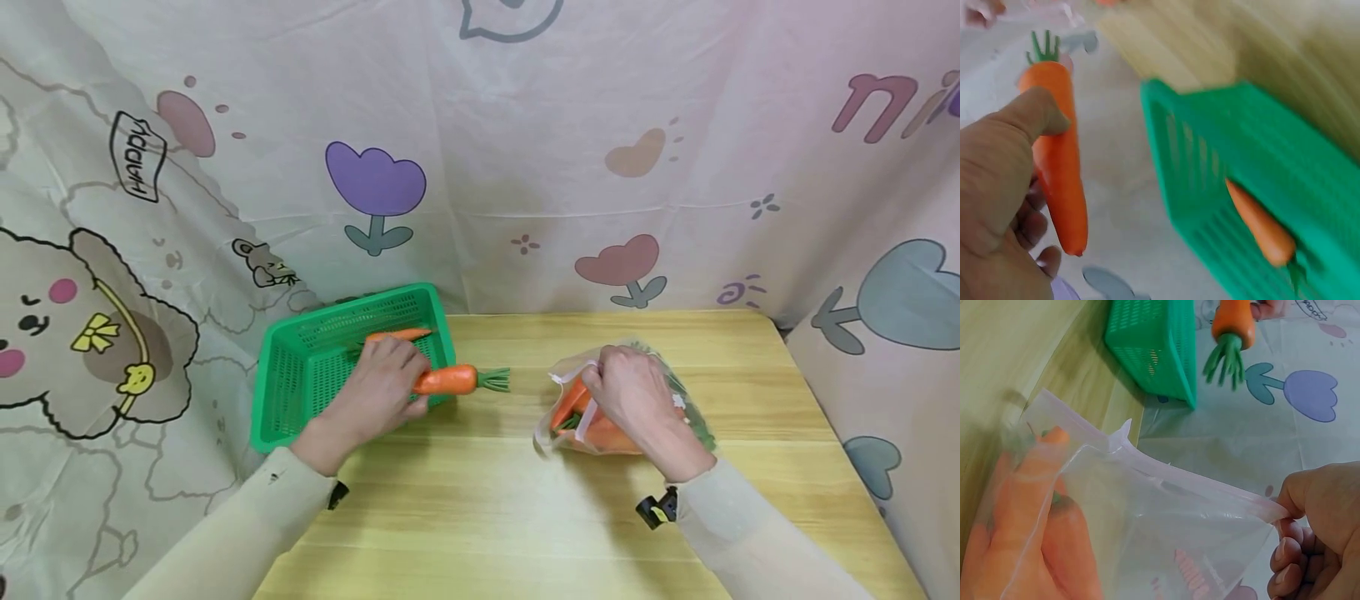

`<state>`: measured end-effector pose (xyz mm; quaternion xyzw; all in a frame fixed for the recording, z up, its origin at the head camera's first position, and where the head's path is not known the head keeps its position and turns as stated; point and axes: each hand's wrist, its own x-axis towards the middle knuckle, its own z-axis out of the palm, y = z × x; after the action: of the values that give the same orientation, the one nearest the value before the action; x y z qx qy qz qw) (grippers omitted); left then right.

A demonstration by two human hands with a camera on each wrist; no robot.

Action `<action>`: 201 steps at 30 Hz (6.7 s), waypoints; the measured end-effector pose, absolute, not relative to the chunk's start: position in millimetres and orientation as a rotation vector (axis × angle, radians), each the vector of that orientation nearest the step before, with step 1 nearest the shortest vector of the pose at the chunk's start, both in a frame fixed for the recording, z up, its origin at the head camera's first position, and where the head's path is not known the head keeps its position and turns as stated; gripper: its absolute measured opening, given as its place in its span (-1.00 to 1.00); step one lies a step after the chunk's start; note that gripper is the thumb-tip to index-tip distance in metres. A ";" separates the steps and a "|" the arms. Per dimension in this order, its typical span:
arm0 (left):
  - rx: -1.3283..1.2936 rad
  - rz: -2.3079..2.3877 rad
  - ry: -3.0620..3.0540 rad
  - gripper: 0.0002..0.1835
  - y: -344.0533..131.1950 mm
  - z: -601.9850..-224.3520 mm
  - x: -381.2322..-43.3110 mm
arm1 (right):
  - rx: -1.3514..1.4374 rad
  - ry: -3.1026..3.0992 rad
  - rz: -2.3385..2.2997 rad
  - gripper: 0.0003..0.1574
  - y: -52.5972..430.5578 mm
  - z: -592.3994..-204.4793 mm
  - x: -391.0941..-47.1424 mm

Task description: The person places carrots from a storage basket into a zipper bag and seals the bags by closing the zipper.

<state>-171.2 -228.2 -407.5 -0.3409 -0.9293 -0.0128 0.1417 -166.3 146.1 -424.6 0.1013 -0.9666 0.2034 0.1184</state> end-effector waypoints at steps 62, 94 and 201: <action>-1.176 -0.092 -2.757 -0.60 -37.0 -503.2 -181.0 | 0.313 -2.861 0.705 -0.61 120.2 -432.6 -155.8; -1.201 -0.036 -2.992 -0.37 -14.3 -500.3 -184.1 | 0.218 -2.921 0.767 -0.67 123.5 -426.9 -157.3; -0.659 0.590 -3.057 -0.33 -346.4 -497.0 -319.6 | 0.177 -2.860 0.702 -0.66 137.4 -431.0 -147.2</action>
<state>-319.6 -346.4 -497.0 -0.2072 -0.9604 0.1853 -0.0203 -147.2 137.4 -431.0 0.0598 -0.9650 0.2368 0.0953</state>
